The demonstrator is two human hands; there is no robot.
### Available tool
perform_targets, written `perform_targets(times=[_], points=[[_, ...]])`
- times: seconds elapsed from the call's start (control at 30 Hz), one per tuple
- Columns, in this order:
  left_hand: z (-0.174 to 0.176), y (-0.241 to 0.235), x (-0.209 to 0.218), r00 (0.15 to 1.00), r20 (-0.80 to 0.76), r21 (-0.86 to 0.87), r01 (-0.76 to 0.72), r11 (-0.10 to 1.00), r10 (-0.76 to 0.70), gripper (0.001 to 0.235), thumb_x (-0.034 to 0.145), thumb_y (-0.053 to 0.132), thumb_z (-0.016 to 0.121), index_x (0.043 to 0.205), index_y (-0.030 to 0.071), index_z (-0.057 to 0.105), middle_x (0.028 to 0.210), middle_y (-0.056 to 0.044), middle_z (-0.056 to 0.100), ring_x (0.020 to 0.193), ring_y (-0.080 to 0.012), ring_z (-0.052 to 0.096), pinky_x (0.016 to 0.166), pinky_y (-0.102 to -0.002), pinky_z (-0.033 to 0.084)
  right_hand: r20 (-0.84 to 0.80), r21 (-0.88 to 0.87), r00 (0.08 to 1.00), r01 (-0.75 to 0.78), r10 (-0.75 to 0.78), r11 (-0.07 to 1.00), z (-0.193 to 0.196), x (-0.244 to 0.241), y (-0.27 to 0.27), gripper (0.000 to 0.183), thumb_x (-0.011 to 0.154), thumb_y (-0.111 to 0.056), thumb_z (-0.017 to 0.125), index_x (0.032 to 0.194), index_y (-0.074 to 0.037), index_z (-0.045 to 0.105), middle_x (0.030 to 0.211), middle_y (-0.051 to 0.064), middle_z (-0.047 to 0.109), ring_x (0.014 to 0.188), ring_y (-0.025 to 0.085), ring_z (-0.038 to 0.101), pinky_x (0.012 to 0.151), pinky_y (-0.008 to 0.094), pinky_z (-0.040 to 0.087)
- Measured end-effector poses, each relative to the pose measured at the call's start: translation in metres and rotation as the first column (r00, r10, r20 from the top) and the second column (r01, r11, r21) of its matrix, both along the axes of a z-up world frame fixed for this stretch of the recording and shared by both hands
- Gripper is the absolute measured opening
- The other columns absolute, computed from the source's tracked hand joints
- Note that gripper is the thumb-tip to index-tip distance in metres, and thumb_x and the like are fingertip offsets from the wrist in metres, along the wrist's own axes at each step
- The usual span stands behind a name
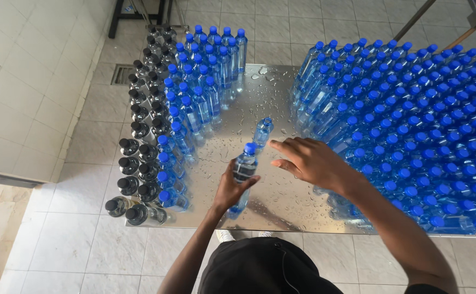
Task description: The person repeatedly picks up plastic water bottles from a large pile on a metal table, screws on blue caps, and places the sealed bottles into a separate row. The task involves handling numerous bottles one by one in a continuous assembly line fashion.
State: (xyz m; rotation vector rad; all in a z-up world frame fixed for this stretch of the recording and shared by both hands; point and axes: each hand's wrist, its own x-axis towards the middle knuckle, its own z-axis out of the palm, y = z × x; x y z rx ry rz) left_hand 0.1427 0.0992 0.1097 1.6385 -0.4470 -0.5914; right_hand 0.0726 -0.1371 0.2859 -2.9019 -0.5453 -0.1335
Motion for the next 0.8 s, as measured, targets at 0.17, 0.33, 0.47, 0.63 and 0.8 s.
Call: perform_targets(times=[0.17,0.33,0.47,0.63,0.8], points=[[-0.106,0.027,0.006,0.946,-0.291,0.213,-0.077,0.974,0.139,0.089,0.091,0.061,0.087,0.148,-0.002,0.059,0.134,-0.029,0.072,0.129,-0.0466,0.069,0.106,-0.062,0.053,-0.281,0.031,0.957,0.080,-0.068,0.996,-0.039,-0.011,-0.001,0.049,0.116,-0.045,0.048,0.146,-0.010,0.063,0.112,0.019,0.078,0.101,0.032,0.080,0.089,0.047,0.067],[-0.166,0.041,0.015,0.925,-0.336,0.322,-0.065,0.945,0.178,0.076,0.092,0.066,0.087,0.138,0.009,0.067,0.121,-0.016,0.077,0.113,-0.0333,0.076,0.097,-0.054,0.057,-0.471,0.003,0.875,0.128,-0.112,0.992,-0.066,-0.025,-0.011,0.045,0.118,-0.045,0.042,0.142,-0.013,0.063,0.118,0.014,0.076,0.109,0.030,0.078,0.095,0.046,0.064],[-0.158,0.039,0.013,0.920,-0.370,0.298,-0.015,0.954,0.130,0.074,0.096,0.060,0.084,0.142,0.005,0.063,0.121,-0.018,0.075,0.113,-0.0319,0.074,0.091,-0.050,0.059,-0.507,-0.010,0.853,0.142,-0.128,0.990,-0.081,-0.029,-0.015,0.043,0.118,-0.046,0.041,0.140,-0.016,0.062,0.119,0.011,0.075,0.111,0.028,0.077,0.097,0.046,0.063],[-0.158,0.037,0.019,0.927,-0.361,0.274,0.000,0.962,0.103,0.078,0.095,0.060,0.085,0.148,0.007,0.061,0.124,-0.015,0.075,0.112,-0.0261,0.074,0.089,-0.045,0.062,-0.494,-0.016,0.862,0.126,-0.117,0.992,-0.092,-0.024,-0.014,0.040,0.118,-0.044,0.043,0.138,-0.016,0.063,0.117,0.010,0.075,0.111,0.028,0.077,0.097,0.045,0.063],[-0.079,0.029,0.012,0.983,-0.172,0.145,-0.036,0.989,0.061,0.088,0.085,0.045,0.097,0.151,0.004,0.057,0.136,-0.027,0.071,0.133,-0.0480,0.066,0.109,-0.062,0.056,-0.310,-0.037,0.950,0.033,-0.043,0.999,-0.095,-0.017,-0.011,0.041,0.118,-0.043,0.044,0.141,-0.014,0.060,0.112,0.010,0.073,0.102,0.026,0.077,0.089,0.042,0.063]])
